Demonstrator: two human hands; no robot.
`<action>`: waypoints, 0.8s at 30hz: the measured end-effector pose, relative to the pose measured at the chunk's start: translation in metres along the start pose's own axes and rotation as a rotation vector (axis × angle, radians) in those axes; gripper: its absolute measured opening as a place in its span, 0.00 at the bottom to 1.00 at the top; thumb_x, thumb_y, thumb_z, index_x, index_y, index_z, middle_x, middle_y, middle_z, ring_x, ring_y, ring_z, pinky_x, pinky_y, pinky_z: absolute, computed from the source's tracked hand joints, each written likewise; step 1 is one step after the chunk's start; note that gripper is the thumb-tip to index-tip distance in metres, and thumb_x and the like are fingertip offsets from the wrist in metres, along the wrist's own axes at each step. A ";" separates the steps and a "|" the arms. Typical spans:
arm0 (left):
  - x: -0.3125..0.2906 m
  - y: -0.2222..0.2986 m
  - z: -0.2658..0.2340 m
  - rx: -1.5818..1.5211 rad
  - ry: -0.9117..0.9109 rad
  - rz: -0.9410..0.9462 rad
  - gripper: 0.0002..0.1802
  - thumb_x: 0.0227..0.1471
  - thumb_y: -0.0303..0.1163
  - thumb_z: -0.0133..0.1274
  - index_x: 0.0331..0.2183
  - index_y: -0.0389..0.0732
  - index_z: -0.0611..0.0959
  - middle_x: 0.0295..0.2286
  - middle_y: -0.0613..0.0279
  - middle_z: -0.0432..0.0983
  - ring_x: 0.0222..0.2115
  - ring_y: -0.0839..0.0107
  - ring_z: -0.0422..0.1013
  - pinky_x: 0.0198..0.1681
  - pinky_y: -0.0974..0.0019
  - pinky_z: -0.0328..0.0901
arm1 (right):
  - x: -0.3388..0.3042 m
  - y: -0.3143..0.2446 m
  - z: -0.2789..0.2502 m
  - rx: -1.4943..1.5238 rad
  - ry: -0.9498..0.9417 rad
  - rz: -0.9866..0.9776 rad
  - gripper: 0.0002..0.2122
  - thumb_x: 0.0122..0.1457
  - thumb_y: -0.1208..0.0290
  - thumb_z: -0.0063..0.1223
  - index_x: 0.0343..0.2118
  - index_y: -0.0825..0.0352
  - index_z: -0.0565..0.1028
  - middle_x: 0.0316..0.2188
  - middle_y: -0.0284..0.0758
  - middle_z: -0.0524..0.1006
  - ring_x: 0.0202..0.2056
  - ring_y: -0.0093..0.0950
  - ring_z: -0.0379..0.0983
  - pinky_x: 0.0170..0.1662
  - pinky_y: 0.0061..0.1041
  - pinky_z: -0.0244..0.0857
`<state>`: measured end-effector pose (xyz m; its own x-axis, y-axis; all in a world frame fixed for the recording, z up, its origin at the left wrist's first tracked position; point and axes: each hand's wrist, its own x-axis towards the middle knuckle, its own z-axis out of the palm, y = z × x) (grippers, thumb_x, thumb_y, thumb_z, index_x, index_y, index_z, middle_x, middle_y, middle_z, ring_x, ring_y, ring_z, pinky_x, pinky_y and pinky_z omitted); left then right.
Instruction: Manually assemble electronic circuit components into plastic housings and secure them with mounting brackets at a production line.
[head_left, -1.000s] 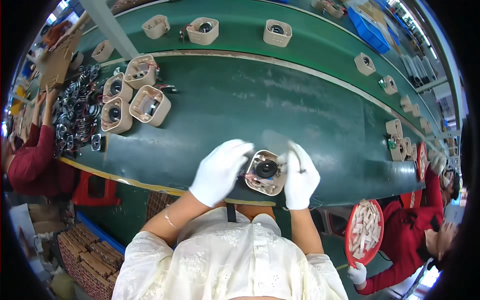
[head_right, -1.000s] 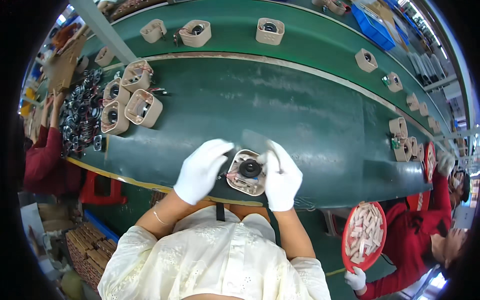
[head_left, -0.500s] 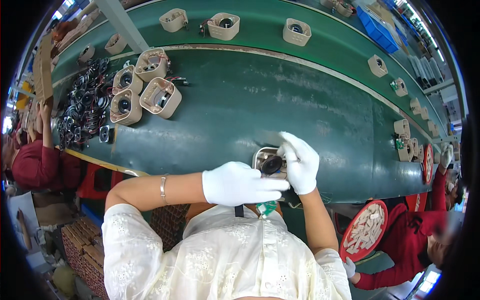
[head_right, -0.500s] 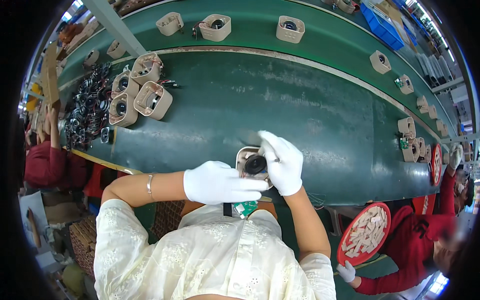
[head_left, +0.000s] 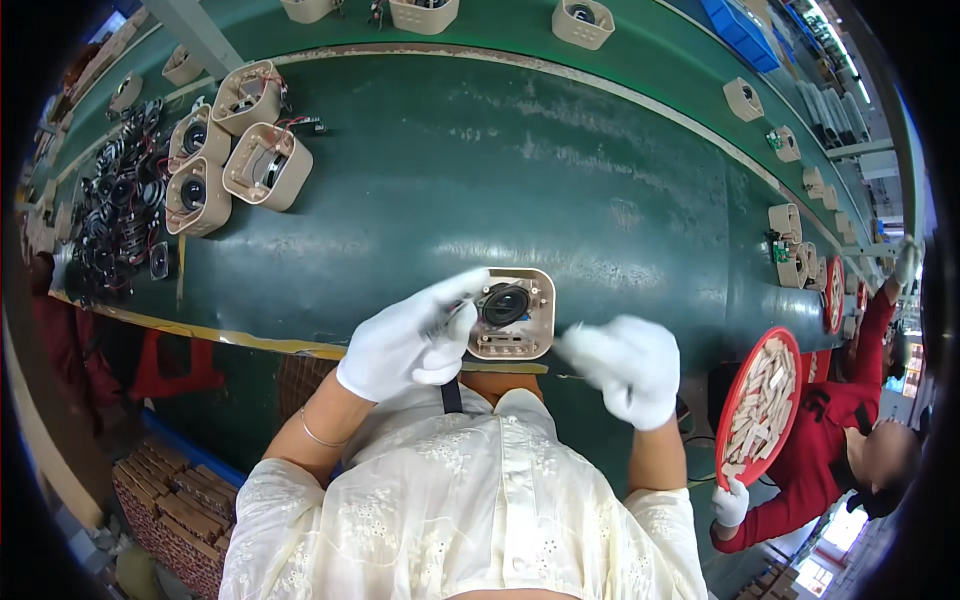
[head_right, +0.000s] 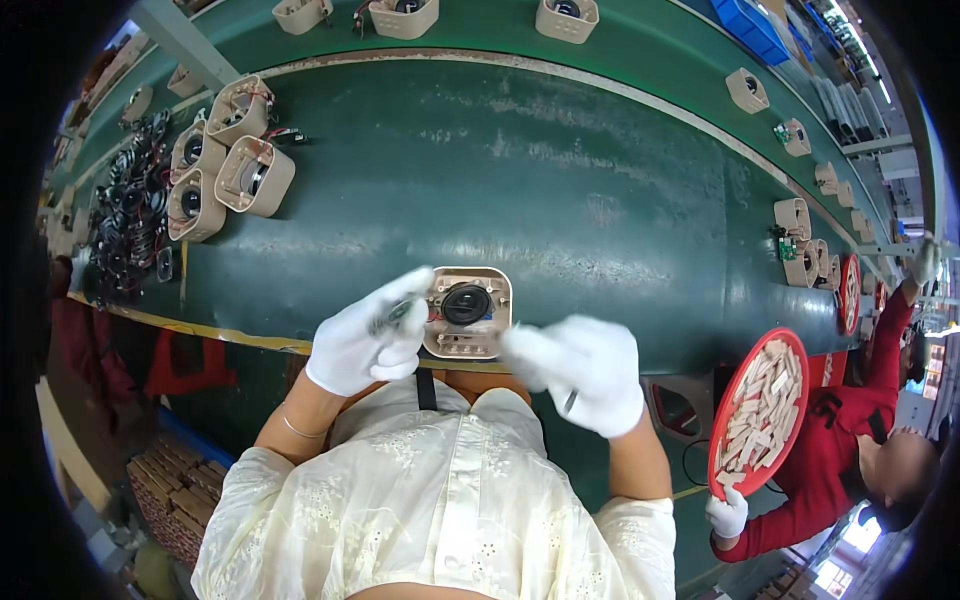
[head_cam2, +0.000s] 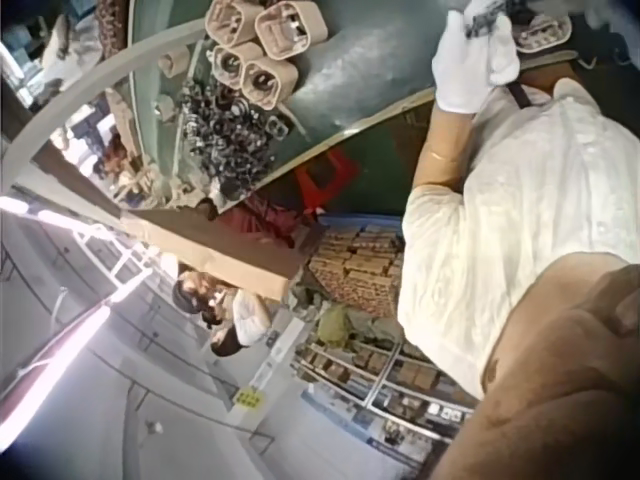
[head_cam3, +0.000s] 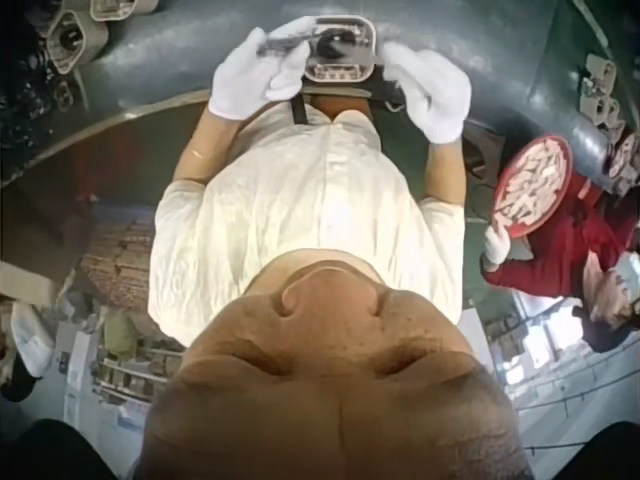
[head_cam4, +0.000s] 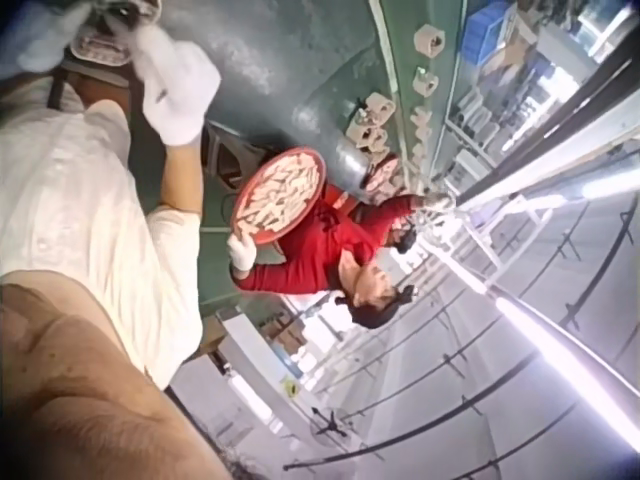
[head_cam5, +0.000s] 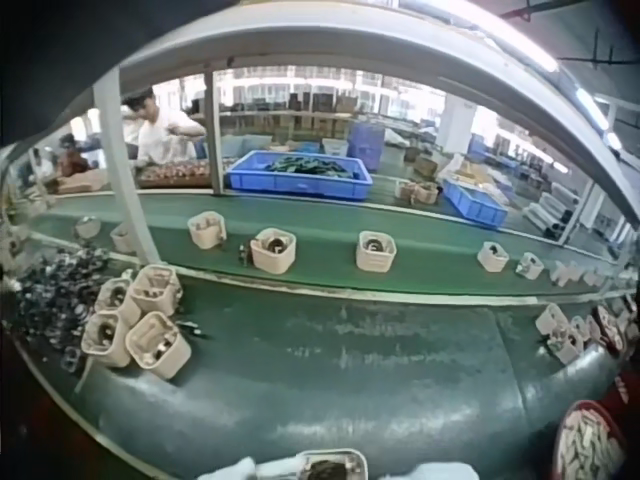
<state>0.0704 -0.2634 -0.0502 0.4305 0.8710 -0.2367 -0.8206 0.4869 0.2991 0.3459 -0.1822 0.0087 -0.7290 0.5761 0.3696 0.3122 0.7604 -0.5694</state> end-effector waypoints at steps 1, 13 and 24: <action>-0.002 0.001 0.000 0.071 0.018 0.002 0.33 0.63 0.35 0.48 0.65 0.38 0.61 0.34 0.59 0.72 0.17 0.76 0.52 0.17 0.72 0.51 | -0.003 -0.003 -0.001 -0.046 -0.088 -0.066 0.21 0.46 0.73 0.56 0.47 0.58 0.80 0.23 0.29 0.78 0.21 0.31 0.71 0.25 0.28 0.65; 0.003 -0.022 0.005 1.725 0.174 0.655 0.13 0.45 0.34 0.68 0.26 0.41 0.78 0.31 0.62 0.77 0.25 0.66 0.76 0.28 0.65 0.70 | 0.024 -0.031 0.028 -0.258 -0.403 0.027 0.14 0.48 0.59 0.63 0.32 0.64 0.80 0.21 0.29 0.72 0.23 0.30 0.74 0.25 0.29 0.68; 0.003 0.000 0.009 1.946 -0.076 0.617 0.17 0.50 0.37 0.61 0.43 0.50 0.82 0.32 0.66 0.77 0.28 0.64 0.75 0.31 0.63 0.70 | 0.021 -0.035 0.035 -0.281 -0.255 0.044 0.10 0.46 0.73 0.58 0.34 0.58 0.75 0.30 0.29 0.71 0.32 0.30 0.72 0.29 0.28 0.69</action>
<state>0.0754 -0.2603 -0.0425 0.3641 0.8889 0.2782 0.5461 -0.4457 0.7094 0.2979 -0.2074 0.0107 -0.8283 0.5439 0.1347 0.4758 0.8097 -0.3436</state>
